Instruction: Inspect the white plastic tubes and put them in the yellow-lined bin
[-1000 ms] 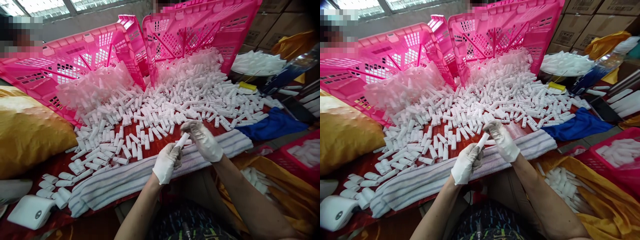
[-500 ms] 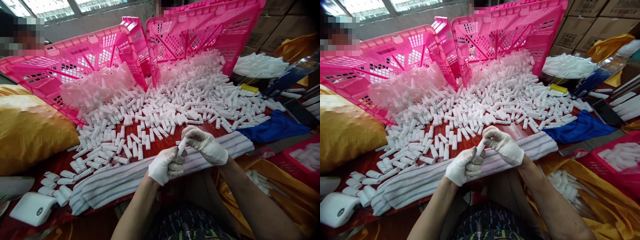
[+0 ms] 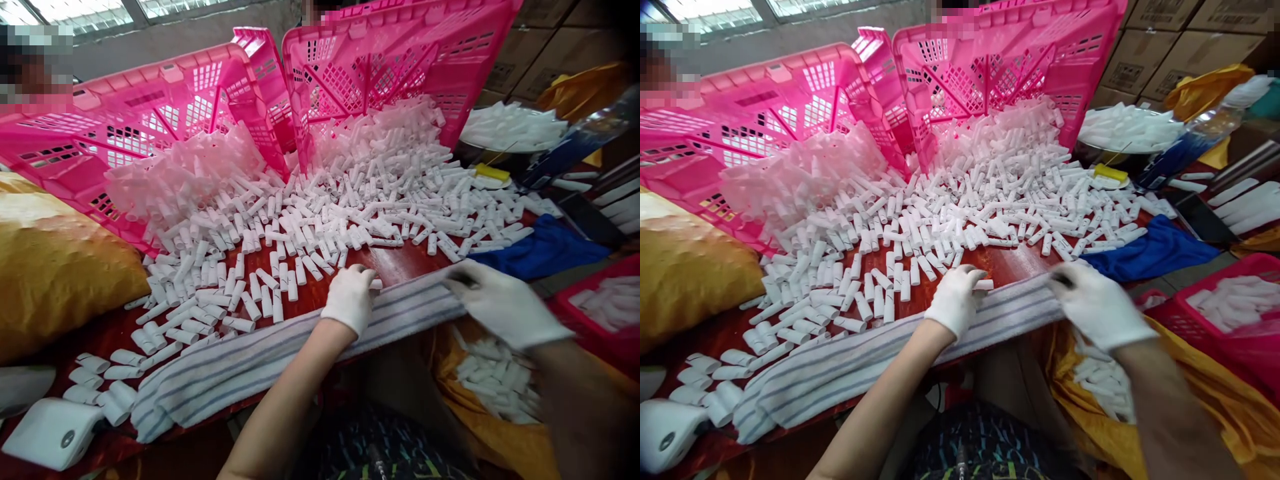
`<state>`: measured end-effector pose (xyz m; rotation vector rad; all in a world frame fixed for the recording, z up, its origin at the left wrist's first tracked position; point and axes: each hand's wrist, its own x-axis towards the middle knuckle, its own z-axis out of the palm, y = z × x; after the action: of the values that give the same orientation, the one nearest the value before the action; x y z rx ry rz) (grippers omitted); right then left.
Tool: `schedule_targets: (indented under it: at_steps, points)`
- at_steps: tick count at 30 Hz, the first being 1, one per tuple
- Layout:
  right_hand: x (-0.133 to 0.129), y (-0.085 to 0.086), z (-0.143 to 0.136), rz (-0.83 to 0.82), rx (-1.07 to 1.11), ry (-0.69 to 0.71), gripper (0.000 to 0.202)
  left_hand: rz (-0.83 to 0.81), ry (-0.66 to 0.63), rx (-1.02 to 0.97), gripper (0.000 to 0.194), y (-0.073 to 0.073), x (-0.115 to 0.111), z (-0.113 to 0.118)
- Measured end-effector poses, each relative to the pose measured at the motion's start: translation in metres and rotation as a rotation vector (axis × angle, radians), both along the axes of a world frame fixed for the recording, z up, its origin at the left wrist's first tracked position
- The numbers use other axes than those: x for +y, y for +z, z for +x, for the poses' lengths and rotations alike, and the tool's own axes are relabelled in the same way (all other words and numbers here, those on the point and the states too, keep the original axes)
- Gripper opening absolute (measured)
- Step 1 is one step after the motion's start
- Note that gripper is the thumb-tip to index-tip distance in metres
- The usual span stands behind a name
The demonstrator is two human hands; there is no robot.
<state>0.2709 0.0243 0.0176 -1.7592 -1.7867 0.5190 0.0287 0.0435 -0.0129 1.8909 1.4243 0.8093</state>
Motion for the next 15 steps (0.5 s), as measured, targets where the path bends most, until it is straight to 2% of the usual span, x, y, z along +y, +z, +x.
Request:
schedule_targets:
  at_steps: [1,3,6,8,9,11,13,15]
  points:
    - [0.016,-0.004,-0.018,0.053,0.051,0.103,0.018,-0.009,-0.004,0.008,0.015,-0.001,0.005,0.004]
    - [0.053,-0.014,-0.06,0.137,0.026,0.42,0.021,-0.044,0.037,0.001,0.016,-0.001,0.009,0.006]
    - [0.101,-0.029,-0.113,0.105,-0.169,0.65,0.021,-0.063,0.148,-0.041,0.024,0.001,0.001,-0.016]
    - [0.114,-0.037,-0.13,0.061,-0.312,0.736,0.023,-0.158,0.262,-0.198,0.031,0.002,-0.007,-0.039]
    - [0.114,-0.04,-0.133,0.038,-0.324,0.74,0.023,-0.242,0.318,-0.322,0.032,0.003,-0.011,-0.05]
    - [0.103,-0.044,-0.134,0.001,-0.143,0.638,0.021,-0.426,0.408,-0.616,0.028,0.002,-0.016,-0.063]
    - [0.085,-0.042,-0.131,-0.012,0.246,0.455,0.022,-0.536,0.439,-0.885,0.029,0.001,-0.019,-0.065]
    - [0.065,-0.035,-0.131,-0.021,0.685,0.278,0.031,-0.566,0.435,-1.078,0.033,0.002,-0.02,-0.057]
